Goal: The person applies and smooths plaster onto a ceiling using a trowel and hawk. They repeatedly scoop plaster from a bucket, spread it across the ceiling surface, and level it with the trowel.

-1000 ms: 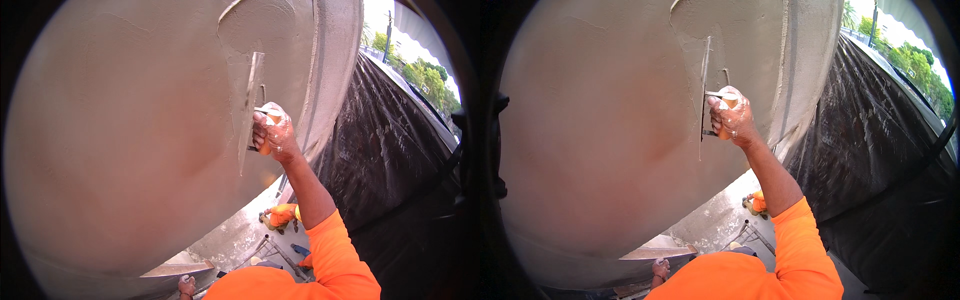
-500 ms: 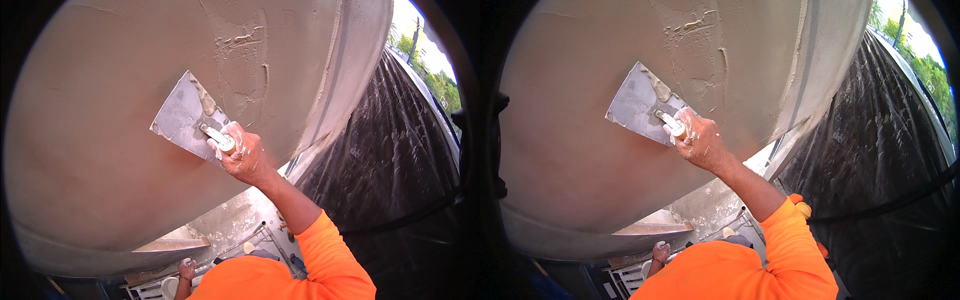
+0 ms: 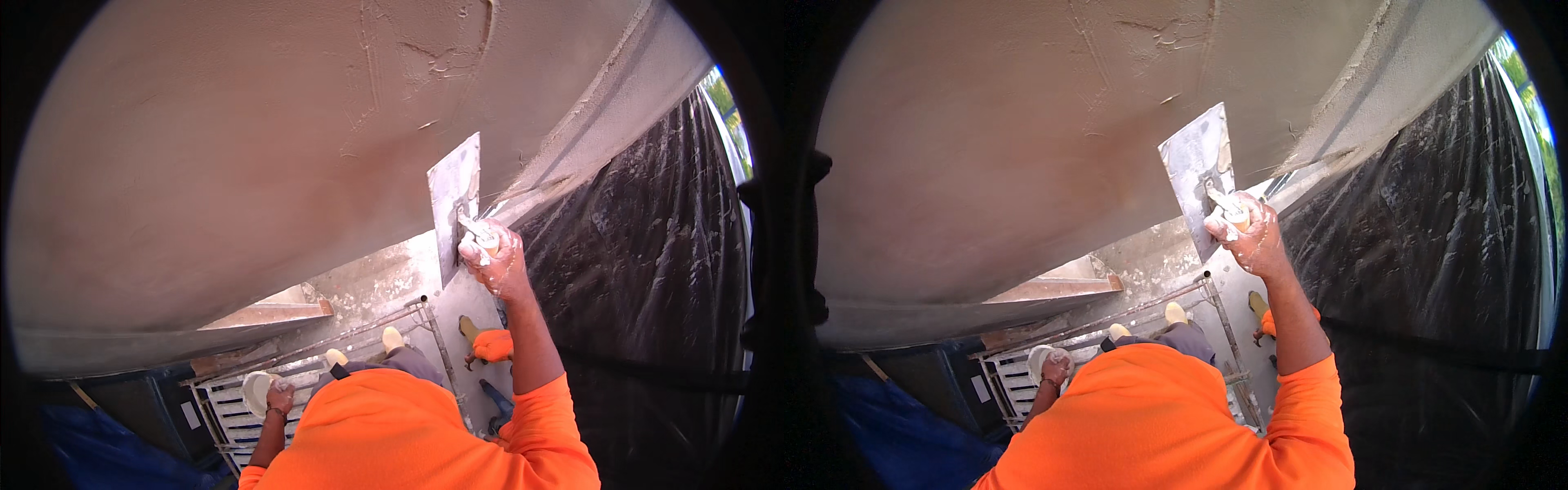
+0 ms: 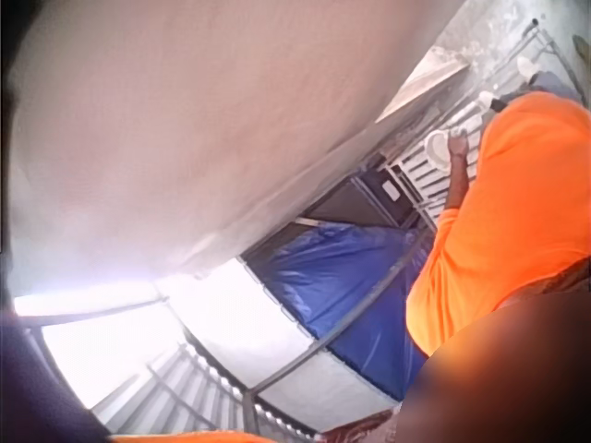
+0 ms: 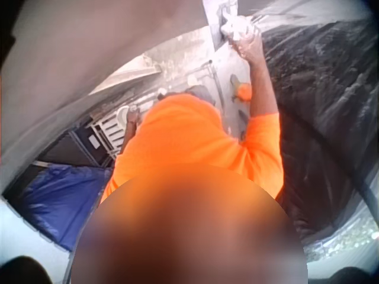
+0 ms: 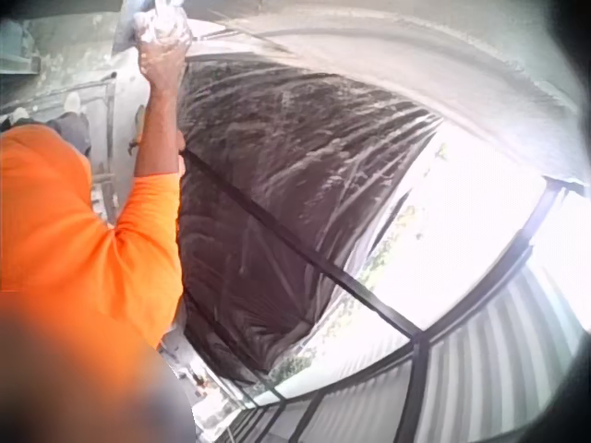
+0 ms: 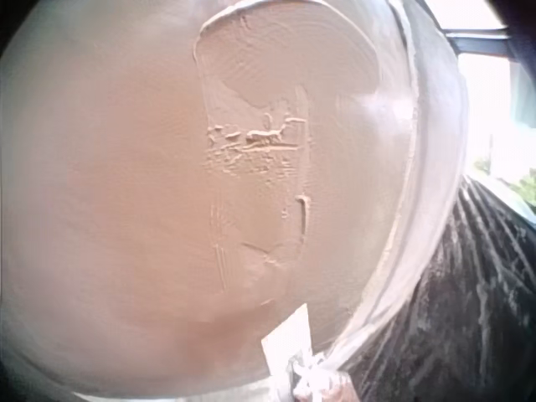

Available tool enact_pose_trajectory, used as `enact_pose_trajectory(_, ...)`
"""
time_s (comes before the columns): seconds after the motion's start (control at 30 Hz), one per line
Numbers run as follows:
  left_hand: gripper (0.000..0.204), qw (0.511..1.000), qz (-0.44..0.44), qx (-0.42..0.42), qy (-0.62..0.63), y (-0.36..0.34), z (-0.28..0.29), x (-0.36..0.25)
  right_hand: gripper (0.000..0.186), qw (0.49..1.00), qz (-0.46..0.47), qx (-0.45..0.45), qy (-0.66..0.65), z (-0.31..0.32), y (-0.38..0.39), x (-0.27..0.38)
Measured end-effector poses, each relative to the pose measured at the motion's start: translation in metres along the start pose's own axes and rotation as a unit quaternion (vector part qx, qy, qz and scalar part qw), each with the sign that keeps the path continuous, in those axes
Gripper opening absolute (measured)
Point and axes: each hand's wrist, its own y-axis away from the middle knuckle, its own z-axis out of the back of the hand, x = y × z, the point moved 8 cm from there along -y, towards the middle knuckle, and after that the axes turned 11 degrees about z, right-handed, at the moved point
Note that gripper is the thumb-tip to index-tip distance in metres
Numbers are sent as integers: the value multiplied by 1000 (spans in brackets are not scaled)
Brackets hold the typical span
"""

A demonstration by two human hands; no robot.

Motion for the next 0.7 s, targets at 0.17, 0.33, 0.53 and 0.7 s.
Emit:
enact_pose_trajectory(0.17, 33, 991, -19, 26, 127, 19, 9, -21, 60, 996, 12, 70, 55, -9, 0, -10)
enact_pose_trajectory(0.33, 38, 983, 10, 88, 162, 50, -5, -21, 52, 998, 10, -42, -43, 17, 30, -22)
enact_pose_trajectory(0.53, 38, 991, 24, 106, 72, 27, 10, -11, 35, 976, -60, -141, -154, 5, 93, -41)
enact_pose_trajectory(0.7, 34, 993, 3, 100, 70, -16, 39, -22, 31, 965, -73, -179, -178, 5, 123, -34)
